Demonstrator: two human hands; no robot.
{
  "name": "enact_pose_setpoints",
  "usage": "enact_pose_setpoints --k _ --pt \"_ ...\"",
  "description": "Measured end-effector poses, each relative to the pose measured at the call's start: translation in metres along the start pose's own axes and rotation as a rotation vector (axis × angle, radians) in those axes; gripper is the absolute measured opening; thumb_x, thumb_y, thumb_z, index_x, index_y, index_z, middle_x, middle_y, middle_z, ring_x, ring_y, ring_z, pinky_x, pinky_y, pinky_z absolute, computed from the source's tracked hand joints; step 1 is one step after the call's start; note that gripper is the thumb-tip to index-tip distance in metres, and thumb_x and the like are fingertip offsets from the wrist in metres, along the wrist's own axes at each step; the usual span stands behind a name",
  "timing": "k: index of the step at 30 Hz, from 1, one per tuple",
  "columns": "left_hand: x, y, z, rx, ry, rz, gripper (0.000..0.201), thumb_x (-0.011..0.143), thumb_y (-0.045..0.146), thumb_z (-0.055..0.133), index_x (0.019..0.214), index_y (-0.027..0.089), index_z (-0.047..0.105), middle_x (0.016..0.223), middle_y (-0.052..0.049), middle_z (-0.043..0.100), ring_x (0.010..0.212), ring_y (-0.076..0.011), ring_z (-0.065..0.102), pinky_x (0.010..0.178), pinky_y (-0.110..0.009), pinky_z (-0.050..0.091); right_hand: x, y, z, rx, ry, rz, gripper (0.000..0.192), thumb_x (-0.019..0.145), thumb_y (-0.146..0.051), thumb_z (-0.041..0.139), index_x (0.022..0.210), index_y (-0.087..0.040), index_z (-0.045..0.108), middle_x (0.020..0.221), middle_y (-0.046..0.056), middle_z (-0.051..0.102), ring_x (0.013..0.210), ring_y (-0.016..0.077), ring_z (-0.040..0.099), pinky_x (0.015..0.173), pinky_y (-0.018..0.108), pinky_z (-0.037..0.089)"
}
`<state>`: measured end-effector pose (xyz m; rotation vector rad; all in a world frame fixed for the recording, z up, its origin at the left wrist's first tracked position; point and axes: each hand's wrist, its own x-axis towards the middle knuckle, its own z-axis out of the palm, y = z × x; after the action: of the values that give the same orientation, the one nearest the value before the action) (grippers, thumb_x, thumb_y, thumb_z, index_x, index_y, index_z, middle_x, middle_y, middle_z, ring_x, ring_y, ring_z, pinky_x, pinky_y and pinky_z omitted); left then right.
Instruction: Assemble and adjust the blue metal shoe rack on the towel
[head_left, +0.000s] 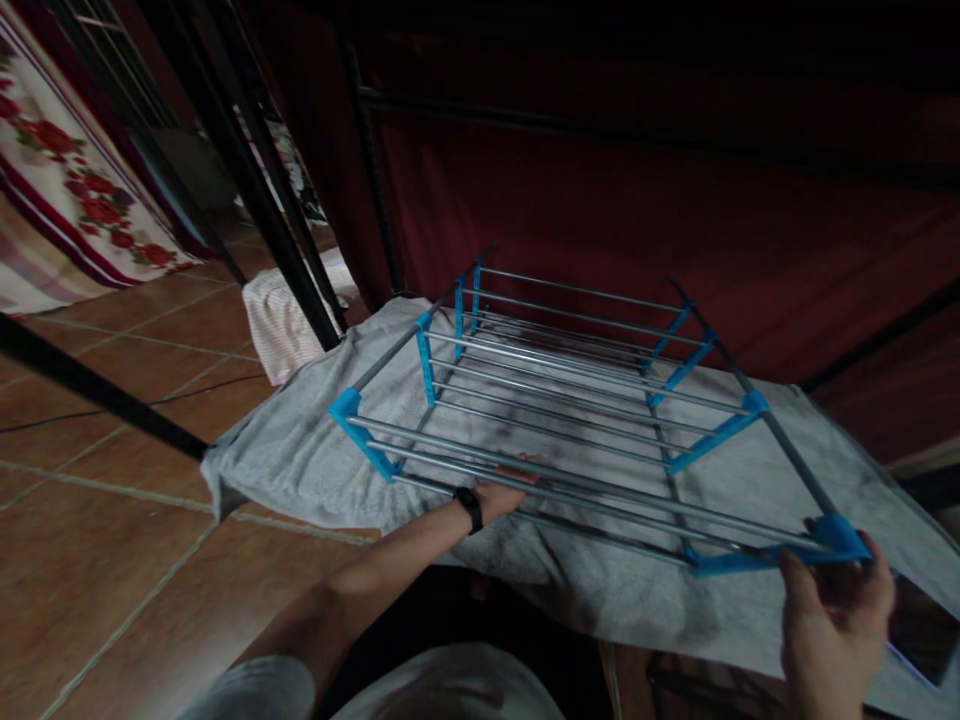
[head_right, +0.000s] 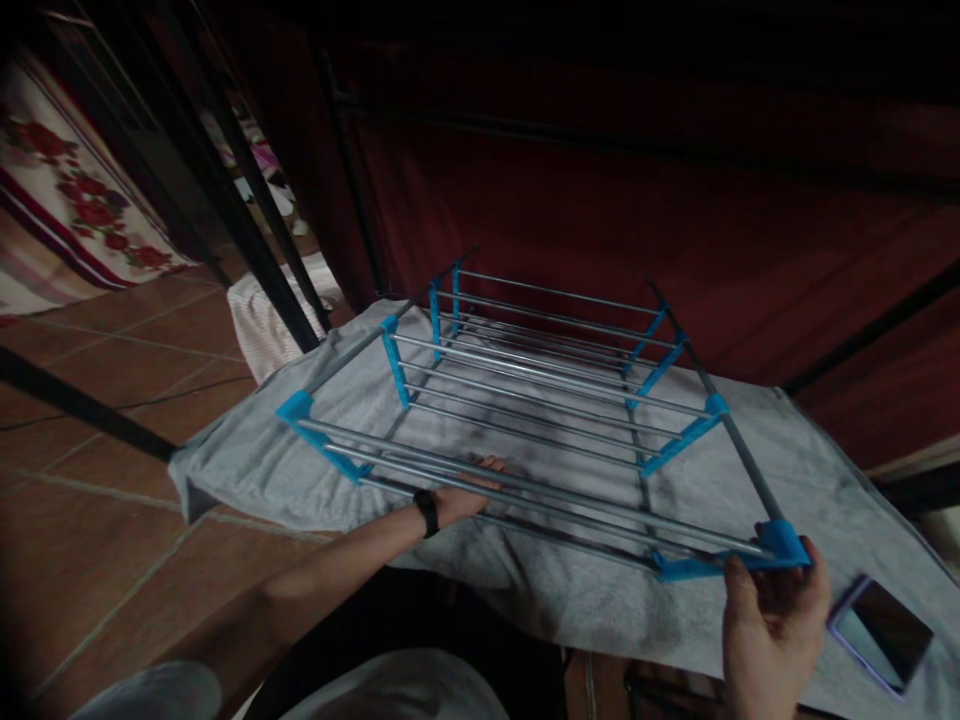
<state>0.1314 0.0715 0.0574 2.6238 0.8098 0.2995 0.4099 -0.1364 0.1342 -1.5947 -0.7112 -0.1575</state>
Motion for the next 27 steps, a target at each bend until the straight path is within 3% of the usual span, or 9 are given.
enact_pose_setpoints --k 5,9,13,18,23,27 --pt "-0.011 0.027 -0.001 0.095 -0.031 0.014 0.042 0.093 0.007 0.031 0.128 0.017 0.053 0.120 -0.009 0.066 0.109 -0.0196 0.060 0.098 -0.036 0.043 0.002 0.010 -0.002 0.005 -0.028 -0.005 0.070 0.075 -0.051 0.069 0.140 -0.036 0.045 0.136 0.014 0.055 0.127 0.0334 0.052 0.107 0.057 0.037" --pt "-0.033 0.046 -0.006 0.187 -0.053 0.037 0.037 0.093 0.012 0.039 0.126 0.020 0.054 0.114 -0.010 0.067 0.106 -0.0224 0.061 0.093 -0.036 0.045 0.006 0.018 -0.004 0.033 -0.021 -0.012 0.078 0.070 -0.049 0.072 0.140 -0.029 0.044 0.134 0.016 0.057 0.125 0.0362 0.053 0.105 0.062 0.036" --pt "-0.056 0.056 -0.017 0.277 -0.081 -0.020 0.043 0.091 0.011 0.042 0.131 0.023 0.052 0.109 -0.011 0.066 0.099 -0.0235 0.064 0.086 -0.038 0.048 0.008 0.016 -0.005 0.077 -0.039 0.034 0.078 0.070 -0.039 0.072 0.141 -0.026 0.043 0.136 0.014 0.055 0.126 0.0322 0.052 0.106 0.055 0.037" --pt "-0.077 0.048 -0.021 0.306 -0.103 -0.092 0.050 0.085 0.002 0.037 0.128 0.017 0.057 0.118 -0.013 0.065 0.104 -0.0245 0.063 0.089 -0.039 0.047 0.004 0.025 -0.005 0.151 -0.069 0.127 0.073 0.073 -0.035 0.063 0.143 -0.026 0.041 0.138 0.009 0.055 0.129 0.0260 0.049 0.108 0.048 0.036" --pt "-0.087 0.034 -0.009 0.229 -0.071 -0.105 0.044 0.095 0.017 0.031 0.128 0.015 0.059 0.121 -0.014 0.066 0.106 -0.0259 0.064 0.092 -0.040 0.048 -0.009 0.061 -0.007 0.135 -0.041 0.271 0.067 0.069 -0.030 0.054 0.136 -0.023 0.050 0.134 0.008 0.057 0.121 0.0243 0.053 0.106 0.045 0.038" --pt "-0.086 0.037 0.001 0.171 -0.047 -0.092 0.045 0.097 0.025 0.029 0.129 0.018 0.059 0.121 -0.012 0.067 0.102 -0.0261 0.066 0.089 -0.040 0.050 -0.025 0.084 -0.006 0.005 -0.148 0.302 0.052 0.069 -0.028 0.048 0.118 -0.019 0.061 0.116 0.008 0.065 0.107 0.0238 0.057 0.102 0.044 0.039"
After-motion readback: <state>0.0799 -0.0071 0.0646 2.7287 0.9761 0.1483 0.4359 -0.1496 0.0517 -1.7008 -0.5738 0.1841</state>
